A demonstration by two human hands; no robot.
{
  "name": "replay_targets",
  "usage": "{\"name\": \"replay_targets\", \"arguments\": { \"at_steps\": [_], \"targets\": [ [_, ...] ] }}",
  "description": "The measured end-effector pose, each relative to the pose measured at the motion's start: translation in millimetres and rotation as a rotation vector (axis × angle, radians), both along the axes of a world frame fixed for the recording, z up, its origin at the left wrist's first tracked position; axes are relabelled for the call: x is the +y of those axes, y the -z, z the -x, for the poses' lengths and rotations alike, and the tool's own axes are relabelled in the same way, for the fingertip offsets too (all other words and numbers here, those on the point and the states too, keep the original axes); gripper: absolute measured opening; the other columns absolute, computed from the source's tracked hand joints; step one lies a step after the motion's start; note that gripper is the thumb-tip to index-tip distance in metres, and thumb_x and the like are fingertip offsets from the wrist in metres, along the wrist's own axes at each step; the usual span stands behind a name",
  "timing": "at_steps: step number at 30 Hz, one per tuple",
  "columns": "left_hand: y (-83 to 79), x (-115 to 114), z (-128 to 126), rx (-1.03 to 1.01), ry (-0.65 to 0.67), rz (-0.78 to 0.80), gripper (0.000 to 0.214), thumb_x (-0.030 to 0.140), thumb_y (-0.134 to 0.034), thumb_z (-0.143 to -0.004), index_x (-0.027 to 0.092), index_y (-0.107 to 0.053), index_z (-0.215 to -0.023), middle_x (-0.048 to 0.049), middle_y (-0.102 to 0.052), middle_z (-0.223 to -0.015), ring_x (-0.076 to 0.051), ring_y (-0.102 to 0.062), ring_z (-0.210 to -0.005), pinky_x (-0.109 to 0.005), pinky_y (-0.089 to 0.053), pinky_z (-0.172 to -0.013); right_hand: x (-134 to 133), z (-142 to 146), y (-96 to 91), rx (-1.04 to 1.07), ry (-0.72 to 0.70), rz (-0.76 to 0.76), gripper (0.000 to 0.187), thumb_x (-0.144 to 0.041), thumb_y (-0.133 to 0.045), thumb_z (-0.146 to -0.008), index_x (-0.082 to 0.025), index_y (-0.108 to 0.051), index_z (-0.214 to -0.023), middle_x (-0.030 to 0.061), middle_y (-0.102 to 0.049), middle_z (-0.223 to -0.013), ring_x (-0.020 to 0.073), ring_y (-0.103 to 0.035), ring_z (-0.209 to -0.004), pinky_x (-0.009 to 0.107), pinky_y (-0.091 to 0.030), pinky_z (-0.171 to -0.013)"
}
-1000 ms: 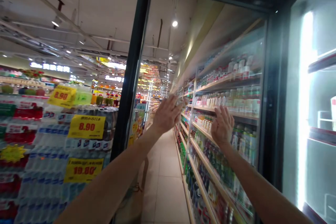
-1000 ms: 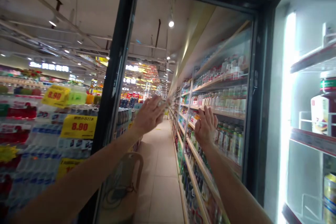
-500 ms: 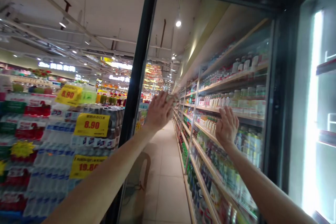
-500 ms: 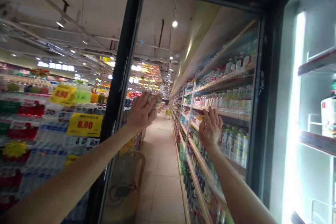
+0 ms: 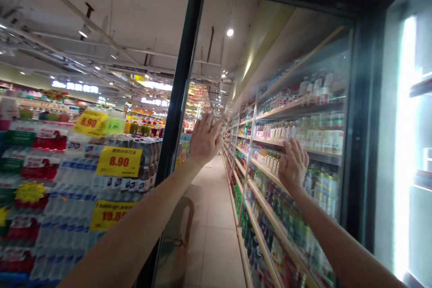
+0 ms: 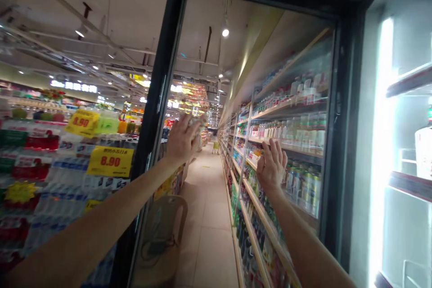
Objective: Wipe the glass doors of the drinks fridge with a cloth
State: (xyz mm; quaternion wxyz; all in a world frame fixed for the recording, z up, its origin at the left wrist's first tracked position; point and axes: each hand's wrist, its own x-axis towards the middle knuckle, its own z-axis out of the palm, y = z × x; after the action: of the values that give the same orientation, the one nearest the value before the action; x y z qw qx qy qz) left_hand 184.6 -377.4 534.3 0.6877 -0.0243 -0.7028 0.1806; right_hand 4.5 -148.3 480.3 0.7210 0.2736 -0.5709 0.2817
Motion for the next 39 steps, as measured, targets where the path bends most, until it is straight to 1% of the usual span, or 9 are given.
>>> {"name": "replay_targets", "arguments": {
  "at_steps": [3, 8, 13, 15, 20, 22, 28, 34, 39],
  "targets": [
    [2.3, 8, 4, 0.024, 0.021, -0.044, 0.046, 0.023, -0.042, -0.086, 0.018, -0.041, -0.132, -0.0122, -0.032, -0.145, -0.029, -0.021, -0.138, -0.049, -0.026, -0.109, 1, 0, 0.1, 0.0, -0.01, -0.003, 0.045, -0.025, -0.038, -0.086, -0.021, -0.048, -0.13, 0.0102, -0.047, -0.137, 0.0232, -0.038, -0.131, 0.043, -0.03, -0.105],
    [31.5, 26, 6, -0.343, 0.011, 0.472, 0.052, 0.026, -0.044, -0.086, 0.024, -0.033, -0.138, -0.007, -0.043, -0.139, -0.023, -0.028, -0.136, -0.04, -0.025, -0.111, 0, 0, 0.3, 0.001, -0.009, 0.009, 0.045, -0.025, -0.037, -0.086, -0.02, -0.049, -0.128, 0.0104, -0.048, -0.136, 0.0231, -0.039, -0.131, 0.042, -0.03, -0.104],
    [-5.0, 4, 0, -0.005, -0.02, -0.02, 0.044, 0.025, -0.043, -0.086, 0.018, -0.044, -0.13, -0.0133, -0.036, -0.143, -0.03, -0.024, -0.137, -0.049, -0.027, -0.108, 0, 0, 0.0, -0.004, 0.003, 0.002, 0.044, -0.026, -0.037, -0.087, -0.019, -0.05, -0.128, 0.0105, -0.048, -0.137, 0.023, -0.039, -0.13, 0.042, -0.031, -0.104],
    [-5.2, 7, 3, 0.049, -0.016, -0.113, 0.042, 0.025, -0.043, -0.086, 0.016, -0.046, -0.128, -0.0153, -0.034, -0.144, -0.031, -0.023, -0.137, -0.05, -0.027, -0.108, 0, 0, 0.0, 0.008, 0.004, 0.002, 0.044, -0.026, -0.037, -0.087, -0.019, -0.05, -0.128, 0.0106, -0.048, -0.136, 0.0227, -0.039, -0.13, 0.042, -0.031, -0.104],
    [47.8, 39, 16, -0.396, -0.012, 0.447, 0.053, 0.029, -0.043, -0.087, 0.023, -0.032, -0.138, -0.0074, -0.036, -0.144, -0.024, -0.022, -0.138, -0.04, -0.024, -0.112, 1, 2, 0.5, 0.018, 0.0, 0.004, 0.044, -0.026, -0.038, -0.087, -0.019, -0.05, -0.128, 0.0109, -0.048, -0.136, 0.0231, -0.039, -0.131, 0.043, -0.03, -0.104],
    [51.9, 37, 14, -0.444, -0.011, 0.533, 0.056, 0.03, -0.043, -0.087, 0.024, -0.028, -0.14, -0.0056, -0.037, -0.144, -0.023, -0.023, -0.138, -0.04, -0.023, -0.112, 0, 2, 0.7, 0.01, -0.005, 0.002, 0.044, -0.025, -0.038, -0.086, -0.02, -0.049, -0.129, 0.0105, -0.048, -0.136, 0.0232, -0.038, -0.131, 0.043, -0.03, -0.104],
    [13.8, 4, 2, 0.037, -0.001, -0.06, 0.046, 0.024, -0.042, -0.087, 0.019, -0.04, -0.133, -0.0127, -0.031, -0.146, -0.03, -0.02, -0.138, -0.05, -0.027, -0.108, 0, 0, 0.5, -0.008, 0.003, -0.011, 0.046, -0.025, -0.037, -0.086, -0.02, -0.048, -0.13, 0.0101, -0.046, -0.138, 0.023, -0.037, -0.131, 0.043, -0.03, -0.105],
    [60.0, 13, -2, -0.292, -0.007, 0.454, 0.045, 0.027, -0.045, -0.086, 0.022, -0.043, -0.13, -0.0077, -0.041, -0.141, -0.023, -0.026, -0.137, -0.041, -0.026, -0.11, 0, 1, 0.7, -0.013, -0.006, 0.0, 0.045, -0.026, -0.036, -0.086, -0.02, -0.048, -0.13, 0.0099, -0.047, -0.137, 0.0229, -0.037, -0.131, 0.043, -0.029, -0.104],
    [37.5, -9, -12, 0.075, -0.009, -0.032, 0.044, 0.021, -0.044, -0.085, 0.019, -0.043, -0.13, -0.0124, -0.035, -0.143, -0.026, -0.023, -0.138, -0.046, -0.03, -0.107, 0, 2, 0.8, -0.012, -0.004, -0.007, 0.046, -0.025, -0.037, -0.086, -0.02, -0.048, -0.13, 0.0103, -0.047, -0.137, 0.0231, -0.038, -0.131, 0.043, -0.029, -0.104]
  ]
}}
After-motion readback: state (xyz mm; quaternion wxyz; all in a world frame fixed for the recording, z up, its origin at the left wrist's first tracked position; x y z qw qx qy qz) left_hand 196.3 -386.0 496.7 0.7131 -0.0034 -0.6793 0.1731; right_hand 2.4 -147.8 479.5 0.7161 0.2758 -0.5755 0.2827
